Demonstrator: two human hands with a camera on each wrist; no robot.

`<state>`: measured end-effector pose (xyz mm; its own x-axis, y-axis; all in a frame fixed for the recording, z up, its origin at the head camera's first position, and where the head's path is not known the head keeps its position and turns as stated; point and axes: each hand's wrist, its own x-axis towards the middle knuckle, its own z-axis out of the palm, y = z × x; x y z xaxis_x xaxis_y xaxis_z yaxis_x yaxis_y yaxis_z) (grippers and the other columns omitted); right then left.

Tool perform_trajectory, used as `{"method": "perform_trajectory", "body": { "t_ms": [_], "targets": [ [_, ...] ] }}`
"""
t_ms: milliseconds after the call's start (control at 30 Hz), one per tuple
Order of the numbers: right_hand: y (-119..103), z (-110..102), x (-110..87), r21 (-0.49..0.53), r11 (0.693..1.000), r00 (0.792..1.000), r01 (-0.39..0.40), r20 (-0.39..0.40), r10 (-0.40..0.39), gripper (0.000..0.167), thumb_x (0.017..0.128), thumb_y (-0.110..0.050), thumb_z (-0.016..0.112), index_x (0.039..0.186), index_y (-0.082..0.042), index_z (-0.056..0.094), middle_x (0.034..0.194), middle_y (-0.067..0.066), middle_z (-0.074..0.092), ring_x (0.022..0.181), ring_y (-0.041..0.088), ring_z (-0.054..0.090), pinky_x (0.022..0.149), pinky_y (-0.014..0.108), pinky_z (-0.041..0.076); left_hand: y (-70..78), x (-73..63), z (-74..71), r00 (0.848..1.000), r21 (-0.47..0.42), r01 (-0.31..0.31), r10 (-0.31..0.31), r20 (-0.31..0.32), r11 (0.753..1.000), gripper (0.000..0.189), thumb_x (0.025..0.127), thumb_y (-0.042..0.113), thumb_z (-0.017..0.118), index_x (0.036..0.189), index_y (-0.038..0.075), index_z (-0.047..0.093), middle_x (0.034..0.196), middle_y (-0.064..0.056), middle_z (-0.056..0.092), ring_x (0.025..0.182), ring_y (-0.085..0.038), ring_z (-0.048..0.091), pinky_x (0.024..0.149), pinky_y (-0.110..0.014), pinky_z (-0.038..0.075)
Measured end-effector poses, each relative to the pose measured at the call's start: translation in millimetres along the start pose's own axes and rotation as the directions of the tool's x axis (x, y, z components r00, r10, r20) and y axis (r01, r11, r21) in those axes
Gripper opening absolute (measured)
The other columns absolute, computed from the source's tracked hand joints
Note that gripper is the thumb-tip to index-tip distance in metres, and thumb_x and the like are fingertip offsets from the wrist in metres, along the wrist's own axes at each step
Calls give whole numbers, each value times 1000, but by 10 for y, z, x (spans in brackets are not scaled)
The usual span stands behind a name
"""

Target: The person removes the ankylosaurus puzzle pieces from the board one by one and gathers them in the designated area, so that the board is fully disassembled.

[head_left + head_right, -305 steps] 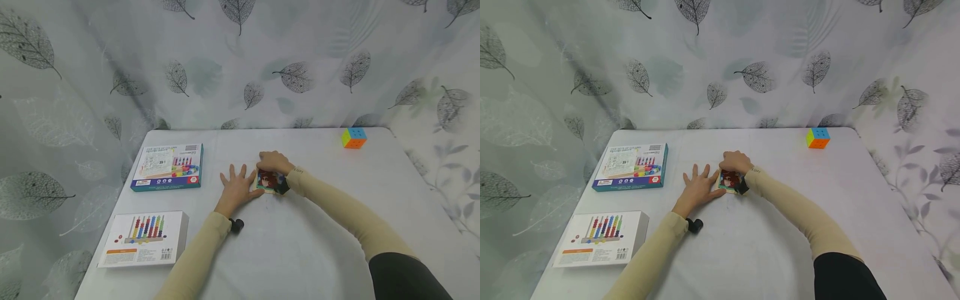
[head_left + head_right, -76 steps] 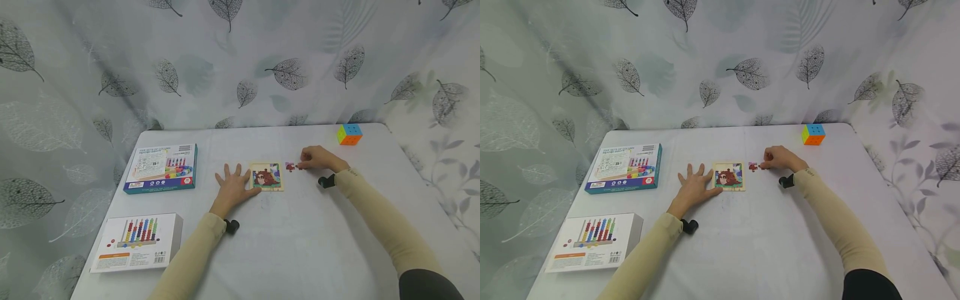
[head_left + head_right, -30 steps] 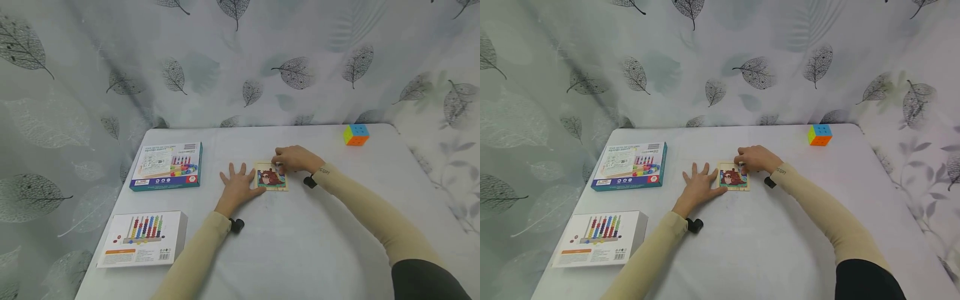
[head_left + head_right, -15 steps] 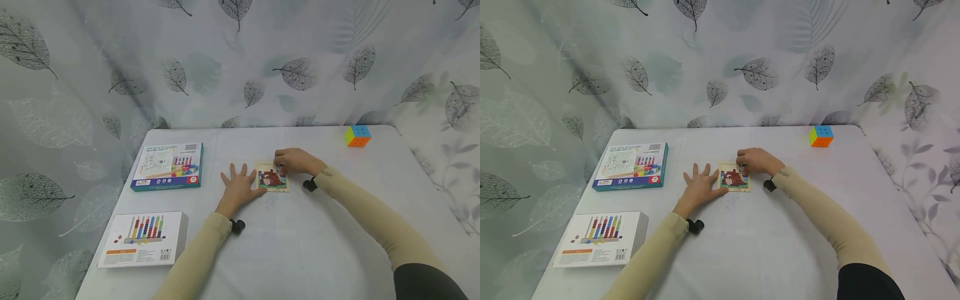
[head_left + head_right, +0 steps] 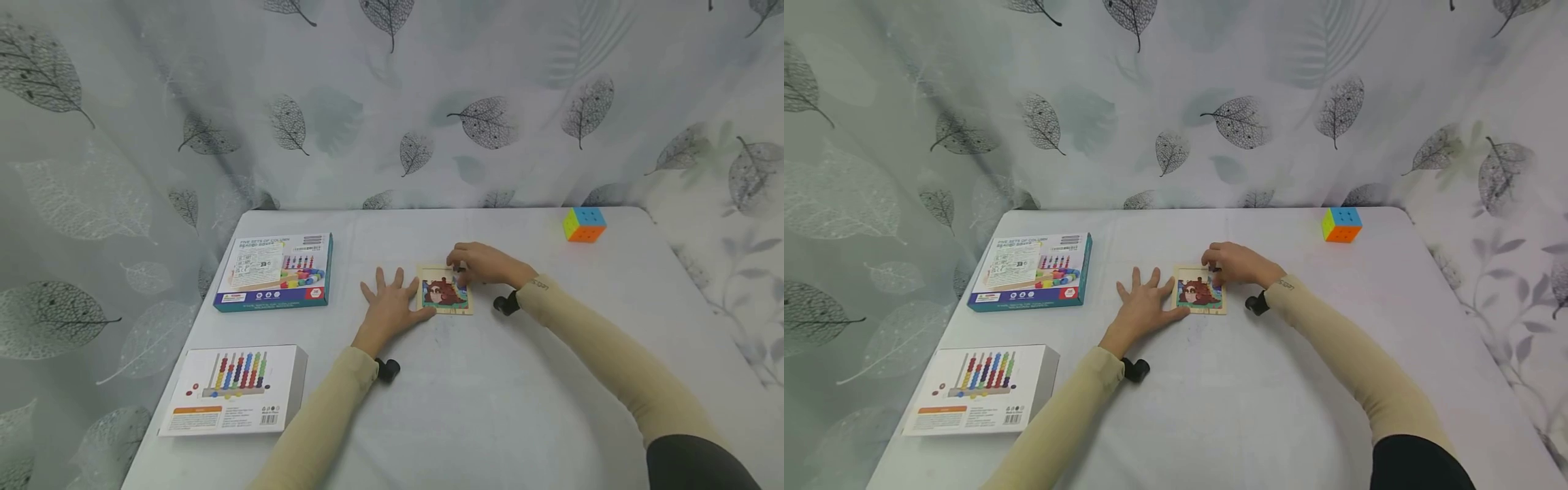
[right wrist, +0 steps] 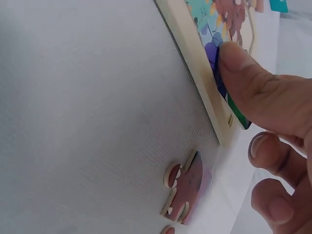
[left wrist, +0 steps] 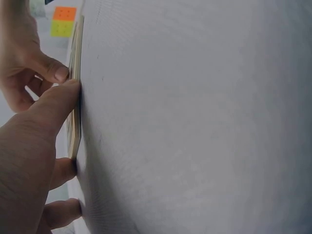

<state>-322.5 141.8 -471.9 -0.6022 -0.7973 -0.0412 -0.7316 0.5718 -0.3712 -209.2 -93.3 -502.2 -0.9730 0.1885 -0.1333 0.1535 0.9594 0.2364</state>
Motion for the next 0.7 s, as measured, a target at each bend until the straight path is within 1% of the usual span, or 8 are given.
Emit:
{"method": "perform_trajectory", "body": {
  "t_ms": [67, 167, 233, 300, 400, 533, 700],
  "targets": [
    [22, 11, -16, 73, 997, 1000, -19, -14, 20, 32, 86, -14, 79, 116, -6, 70, 108, 8, 68, 89, 18, 62, 78, 36, 52, 8, -3, 4, 1000, 0, -1, 1, 3, 1000, 83, 86, 76, 55, 153, 29, 43, 165, -13, 32, 152, -55, 13, 108, -83, 18],
    [50, 8, -44, 201, 977, 997, -66, -30, 74, 22, 89, -12, 76, 111, -7, 71, 101, 7, 69, 74, 16, 59, 66, 32, 52, 21, -10, 12, 1000, 4, 1, -1, 8, 1000, 83, 86, 76, 55, 154, 29, 43, 165, -13, 33, 152, -55, 13, 109, -83, 18],
    [64, -10, -70, 248, 965, 994, -86, -42, 100, 18, 91, -13, 74, 108, -7, 72, 96, 6, 69, 71, 14, 57, 63, 29, 50, 27, -9, 22, 1000, 6, 1, -1, 8, 1000, 83, 86, 76, 55, 153, 29, 43, 165, -13, 33, 152, -55, 13, 108, -83, 18],
    [82, -36, -101, 254, 962, 991, -102, -55, 120, 16, 92, -18, 74, 105, -10, 72, 92, 3, 68, 70, 13, 56, 63, 28, 49, 33, -10, 25, 1000, 2, 0, 0, 8, 1000, 82, 86, 76, 56, 153, 29, 43, 165, -13, 33, 152, -55, 13, 108, -83, 18],
    [103, -92, -153, 245, 964, 988, -102, -85, 126, 15, 91, -21, 75, 102, -12, 73, 91, 1, 70, 76, 13, 55, 69, 28, 47, 37, -5, 30, 1000, 4, -4, 4, 9, 1000, 83, 86, 76, 55, 154, 29, 43, 165, -13, 33, 152, -55, 13, 108, -83, 18],
    [144, -173, -230, 239, 963, 984, -123, -98, 150, 16, 90, -25, 76, 100, -14, 73, 89, 1, 71, 74, 16, 55, 70, 29, 46, 38, -5, 14, 1000, 11, -4, 4, 0, 1000, 83, 87, 76, 55, 153, 29, 43, 165, -13, 33, 152, -55, 14, 108, -83, 18],
    [232, -243, -371, 215, 957, 973, -194, -85, 217, 18, 88, -26, 78, 100, -13, 72, 87, 1, 71, 76, 17, 54, 71, 29, 45, 33, -6, -5, 1000, 16, 0, 0, -12, 1000, 82, 87, 75, 56, 153, 29, 44, 164, -13, 34, 151, -56, 15, 108, -83, 19]
  ]
}}
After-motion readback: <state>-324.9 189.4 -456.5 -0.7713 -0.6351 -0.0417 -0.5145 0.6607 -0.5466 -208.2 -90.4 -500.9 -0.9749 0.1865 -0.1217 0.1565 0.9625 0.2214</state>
